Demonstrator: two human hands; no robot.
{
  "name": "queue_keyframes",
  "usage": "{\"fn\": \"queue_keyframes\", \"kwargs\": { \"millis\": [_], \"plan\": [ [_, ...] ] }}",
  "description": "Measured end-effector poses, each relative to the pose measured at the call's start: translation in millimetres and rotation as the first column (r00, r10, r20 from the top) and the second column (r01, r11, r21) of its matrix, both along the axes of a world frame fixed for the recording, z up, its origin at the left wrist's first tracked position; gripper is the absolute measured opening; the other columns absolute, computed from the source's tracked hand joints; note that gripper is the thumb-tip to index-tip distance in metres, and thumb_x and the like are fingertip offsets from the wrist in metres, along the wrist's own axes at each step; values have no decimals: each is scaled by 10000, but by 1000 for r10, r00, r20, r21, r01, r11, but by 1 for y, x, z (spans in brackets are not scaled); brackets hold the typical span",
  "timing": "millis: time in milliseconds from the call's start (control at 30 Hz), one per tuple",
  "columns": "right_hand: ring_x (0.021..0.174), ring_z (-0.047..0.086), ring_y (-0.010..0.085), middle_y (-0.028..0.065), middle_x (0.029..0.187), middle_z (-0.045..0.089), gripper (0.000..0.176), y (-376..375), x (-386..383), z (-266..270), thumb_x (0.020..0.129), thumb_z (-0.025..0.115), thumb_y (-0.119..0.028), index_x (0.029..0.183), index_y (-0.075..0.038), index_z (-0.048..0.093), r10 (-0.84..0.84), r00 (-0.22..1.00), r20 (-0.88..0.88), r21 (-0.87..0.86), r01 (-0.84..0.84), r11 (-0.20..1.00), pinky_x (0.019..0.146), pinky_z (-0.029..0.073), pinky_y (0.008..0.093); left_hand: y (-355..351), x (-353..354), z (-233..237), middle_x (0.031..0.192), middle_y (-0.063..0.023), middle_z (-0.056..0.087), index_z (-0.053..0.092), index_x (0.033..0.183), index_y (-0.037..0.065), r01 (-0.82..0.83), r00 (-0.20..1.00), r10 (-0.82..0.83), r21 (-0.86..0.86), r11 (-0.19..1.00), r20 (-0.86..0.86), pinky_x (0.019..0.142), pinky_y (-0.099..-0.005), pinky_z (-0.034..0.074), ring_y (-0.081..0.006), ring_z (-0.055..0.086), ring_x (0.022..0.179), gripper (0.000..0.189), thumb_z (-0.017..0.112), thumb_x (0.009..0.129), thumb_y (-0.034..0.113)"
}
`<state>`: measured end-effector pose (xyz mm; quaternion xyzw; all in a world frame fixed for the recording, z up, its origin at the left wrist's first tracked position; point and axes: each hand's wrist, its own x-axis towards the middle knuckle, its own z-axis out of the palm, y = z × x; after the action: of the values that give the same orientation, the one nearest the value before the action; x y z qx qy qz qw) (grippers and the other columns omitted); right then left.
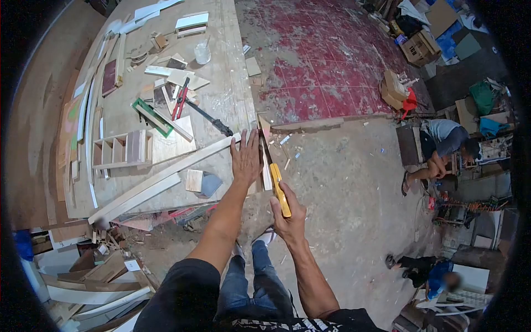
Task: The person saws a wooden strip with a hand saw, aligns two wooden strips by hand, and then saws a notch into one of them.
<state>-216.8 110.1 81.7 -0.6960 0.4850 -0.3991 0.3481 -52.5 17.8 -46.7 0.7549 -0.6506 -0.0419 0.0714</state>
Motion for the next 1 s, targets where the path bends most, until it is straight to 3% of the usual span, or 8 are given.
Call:
{"fn": "queue_keyframes", "kwargs": {
  "millis": [200,533,600,700,767,867,900,1000],
  "plan": [
    [998,745,251,234,1190,711,467,3,-24,-22,929,711,-77,1367,12,576,21,997,69,171,-33,985,804,572,320,-2,11,-10,1674,-59,276,311,1587,73,86,995,-83,-64,994,50,1226,-559,136,-252,226,1543,637,429,1008,309],
    [848,745,209,242,1072,732,430,-5,-1,18,947,701,-102,1339,31,588,-20,999,50,203,10,979,711,563,311,8,11,-9,1649,-115,314,351,1557,38,76,989,-90,-123,989,-113,1226,-574,122,-284,257,1534,586,426,1013,244],
    [806,738,204,237,1032,736,421,-10,4,22,954,699,-115,1332,36,592,0,999,49,68,-4,998,684,557,310,18,9,-11,1647,-116,320,370,1547,47,81,991,-93,-123,989,-94,1223,-587,119,-301,270,1528,575,434,1007,233],
    [801,738,203,239,1027,733,418,-15,5,32,957,698,-117,1329,41,591,20,999,40,148,-25,989,682,557,310,15,9,-10,1648,-111,320,408,1526,58,53,993,-64,-108,993,-102,1222,-589,120,-311,281,1524,558,447,998,233],
    [803,738,201,241,1025,732,418,-17,5,29,958,697,-118,1329,43,590,39,999,20,122,-41,992,683,558,310,6,9,-10,1635,-107,343,446,1501,65,22,993,-33,-102,995,-111,1216,-595,129,-307,282,1521,540,472,988,231],
    [813,742,203,248,1025,730,420,-23,1,38,959,697,-120,1330,46,589,64,998,-7,146,-62,987,691,560,307,-5,10,-4,1617,-59,349,442,1497,89,-19,999,18,-17,1000,-33,1207,-564,146,-307,257,1516,767,724,816,304],
    [822,746,207,252,1026,728,423,-25,1,40,960,697,-122,1331,47,587,74,997,-10,192,-70,979,697,562,305,-9,10,-13,1617,-59,349,442,1497,89,-21,999,21,-13,1000,-35,1207,-564,146,-307,257,1516,767,724,816,304],
    [805,745,210,249,1011,728,429,-28,3,30,961,697,-126,1337,46,585,81,997,-20,55,-80,995,688,560,305,-14,9,-20,1635,-36,330,381,1544,97,-71,995,83,-197,978,50,1202,-571,155,-301,250,1521,889,763,773,325]
  ]
}}
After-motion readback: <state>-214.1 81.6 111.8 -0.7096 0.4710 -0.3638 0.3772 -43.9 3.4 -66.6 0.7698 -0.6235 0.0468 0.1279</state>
